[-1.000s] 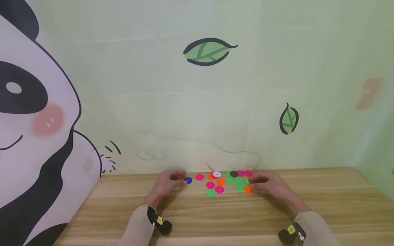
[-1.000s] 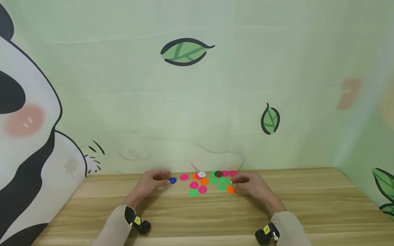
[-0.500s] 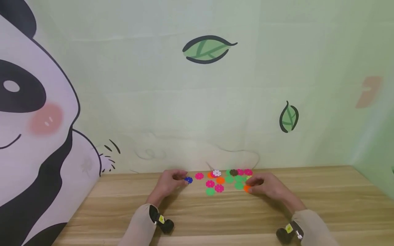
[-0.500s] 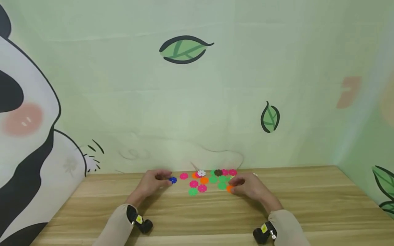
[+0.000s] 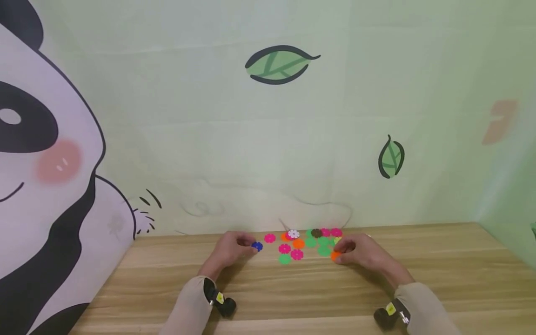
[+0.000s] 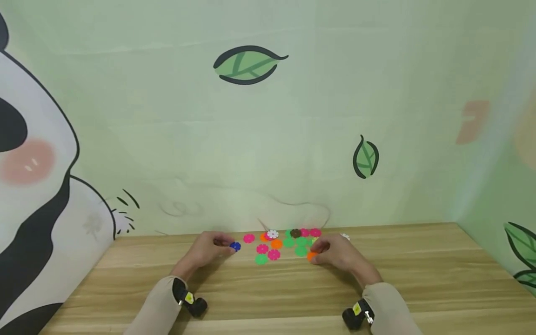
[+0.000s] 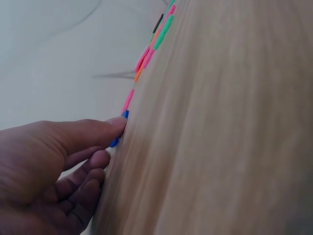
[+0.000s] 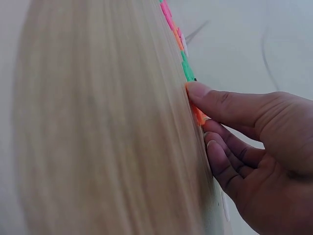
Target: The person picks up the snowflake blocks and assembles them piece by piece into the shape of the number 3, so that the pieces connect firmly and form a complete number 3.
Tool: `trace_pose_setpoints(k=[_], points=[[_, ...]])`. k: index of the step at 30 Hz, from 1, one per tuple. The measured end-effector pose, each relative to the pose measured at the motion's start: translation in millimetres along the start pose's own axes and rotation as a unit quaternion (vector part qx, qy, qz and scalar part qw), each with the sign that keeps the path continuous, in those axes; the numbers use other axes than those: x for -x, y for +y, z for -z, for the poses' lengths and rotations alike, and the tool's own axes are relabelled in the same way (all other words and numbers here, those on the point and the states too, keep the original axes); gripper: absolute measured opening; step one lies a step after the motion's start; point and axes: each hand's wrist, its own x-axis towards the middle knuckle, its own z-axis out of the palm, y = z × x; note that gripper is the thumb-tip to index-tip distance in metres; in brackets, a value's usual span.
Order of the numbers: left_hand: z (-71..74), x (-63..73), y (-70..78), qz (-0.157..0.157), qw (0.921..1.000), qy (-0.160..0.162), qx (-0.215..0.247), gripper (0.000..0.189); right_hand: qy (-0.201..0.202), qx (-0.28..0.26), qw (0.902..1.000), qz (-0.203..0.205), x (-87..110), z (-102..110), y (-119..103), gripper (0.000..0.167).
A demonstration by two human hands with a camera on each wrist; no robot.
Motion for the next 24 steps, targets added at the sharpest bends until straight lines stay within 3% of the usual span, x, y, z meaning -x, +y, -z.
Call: trace_pose_setpoints(k=[8,18,21,24], points=[[0.3,0.0,-1.3,-0.039,0.999,0.003,0.021,0.026,0.01,-0.024,0.9996,-0.006,-0.2,0,1,0.025],[4.2,9.8,3.5,-0.039,0.9968,0.036,0.06,0.015,0.016,-0.06,0.9972,-0.04,3.8,2,-7,0.016],[5.1,14.5,7.0,-0.032,0.9941,0.027,0.1,0.014,0.028,-0.065,0.9971,-0.028,4.7,2,-12,0.011],[5.1,19.1,11.9,-0.032,0.9852,0.006,0.168,0.014,0.041,-0.05,0.9979,0.0,4.7,2,-17,0.008]])
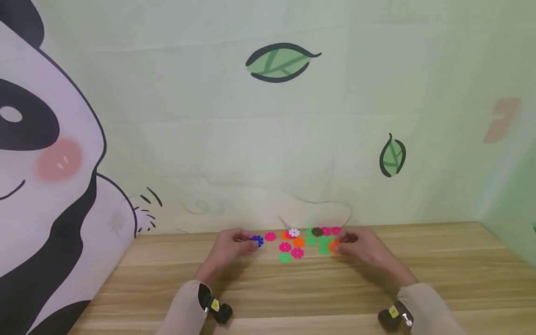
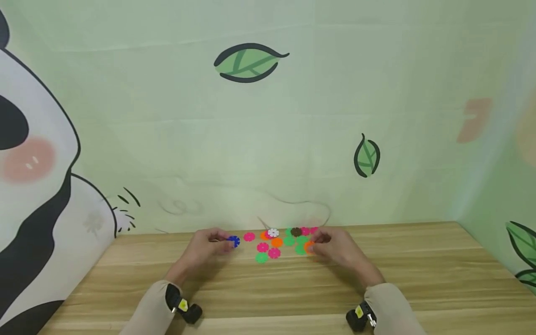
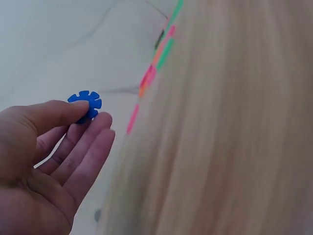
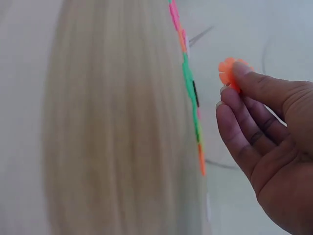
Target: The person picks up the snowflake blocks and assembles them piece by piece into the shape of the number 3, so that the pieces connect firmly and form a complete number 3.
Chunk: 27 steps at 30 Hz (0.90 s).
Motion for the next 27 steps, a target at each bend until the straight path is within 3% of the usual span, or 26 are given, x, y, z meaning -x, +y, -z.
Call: trace_pose_setpoints(k=[2,6,10,18,27], points=[[-1.3,4.1,5.2,-0.001,0.999,-0.016,0.041,0.016,0.002,-0.001,1.0,0.007,0.2,0,-5,0.008],[-5.9,11.6,17.8,-0.007,0.9965,-0.032,0.077,0.018,0.007,0.003,0.9995,0.031,1.7,-1,-16,0.007],[-12.4,18.5,31.7,-0.021,0.9952,-0.039,0.088,0.019,0.012,0.0,0.9981,0.061,3.2,-4,-27,0.007],[-26.2,28.9,56.4,-0.033,0.9919,-0.062,0.106,0.023,0.046,0.003,0.9957,0.08,6.4,-11,-43,0.013],[-34.8,36.0,70.6,-0.041,0.9853,-0.071,0.15,0.023,0.059,-0.017,0.991,0.118,12.7,-22,-64,0.012]])
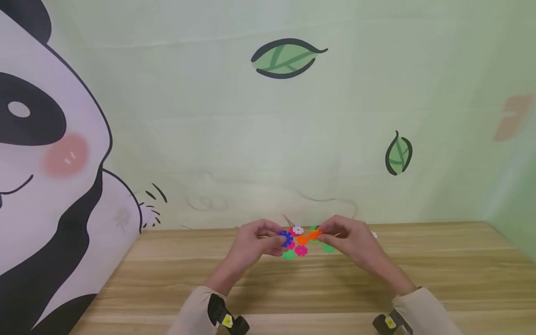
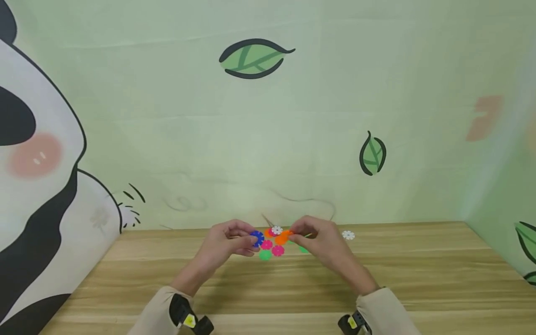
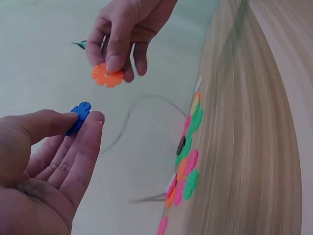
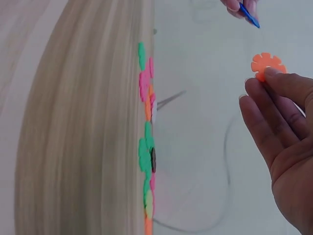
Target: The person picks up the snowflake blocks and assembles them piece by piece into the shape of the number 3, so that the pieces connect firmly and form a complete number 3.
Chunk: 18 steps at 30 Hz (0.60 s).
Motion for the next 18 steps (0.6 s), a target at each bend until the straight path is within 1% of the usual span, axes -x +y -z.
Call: trace_pose_setpoints(k=[10,18], points=[[-9.4,2.9,7.4,-0.008,0.9999,-0.003,0.006,0.024,0.014,-0.035,0.9987,0.033,2.5,-8,-11,0.011],[-12.8,4.6,10.9,-0.007,0.9999,-0.006,0.008,0.025,0.026,-0.014,0.9977,0.061,2.5,-11,-16,0.011]])
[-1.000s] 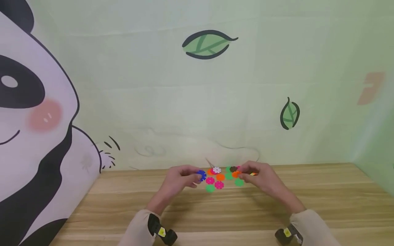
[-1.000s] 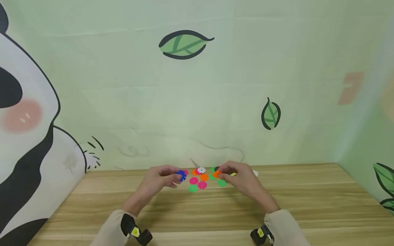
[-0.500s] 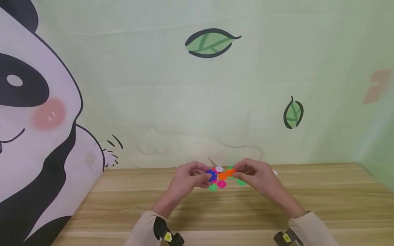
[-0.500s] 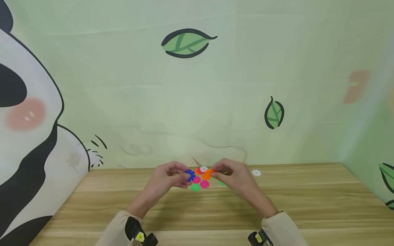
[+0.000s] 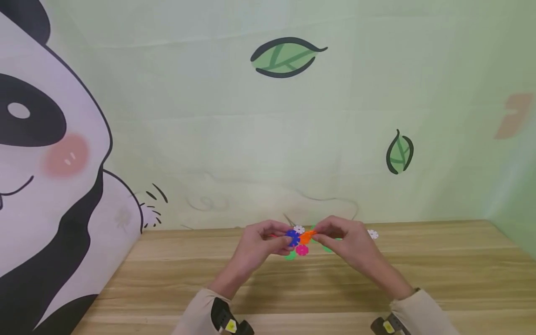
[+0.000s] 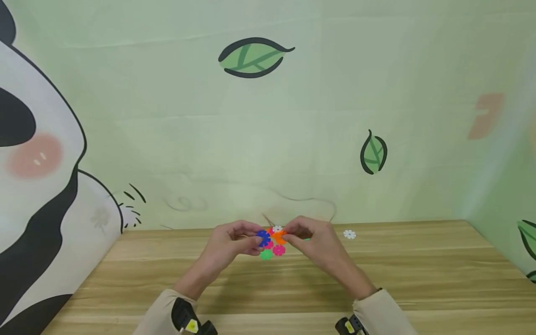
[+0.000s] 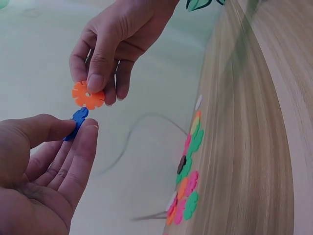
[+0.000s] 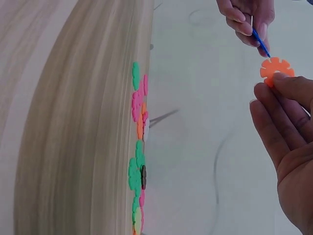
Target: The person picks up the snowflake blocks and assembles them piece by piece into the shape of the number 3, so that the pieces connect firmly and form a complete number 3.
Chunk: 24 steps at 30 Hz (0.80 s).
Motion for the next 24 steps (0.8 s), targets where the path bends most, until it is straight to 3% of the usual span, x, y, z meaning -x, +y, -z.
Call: trace_pose_setpoints(k=[8,24], points=[[-1.8,0.2,0.4,0.005,0.9999,-0.005,0.015,0.025,0.0,-0.005,0.9998,0.019,-0.9,-1.4,0.2,0.012],[-3.3,1.4,3.5,0.025,0.9993,0.003,0.029,0.02,0.004,-0.038,0.9993,0.003,1.0,-4.6,-2.0,0.011]])
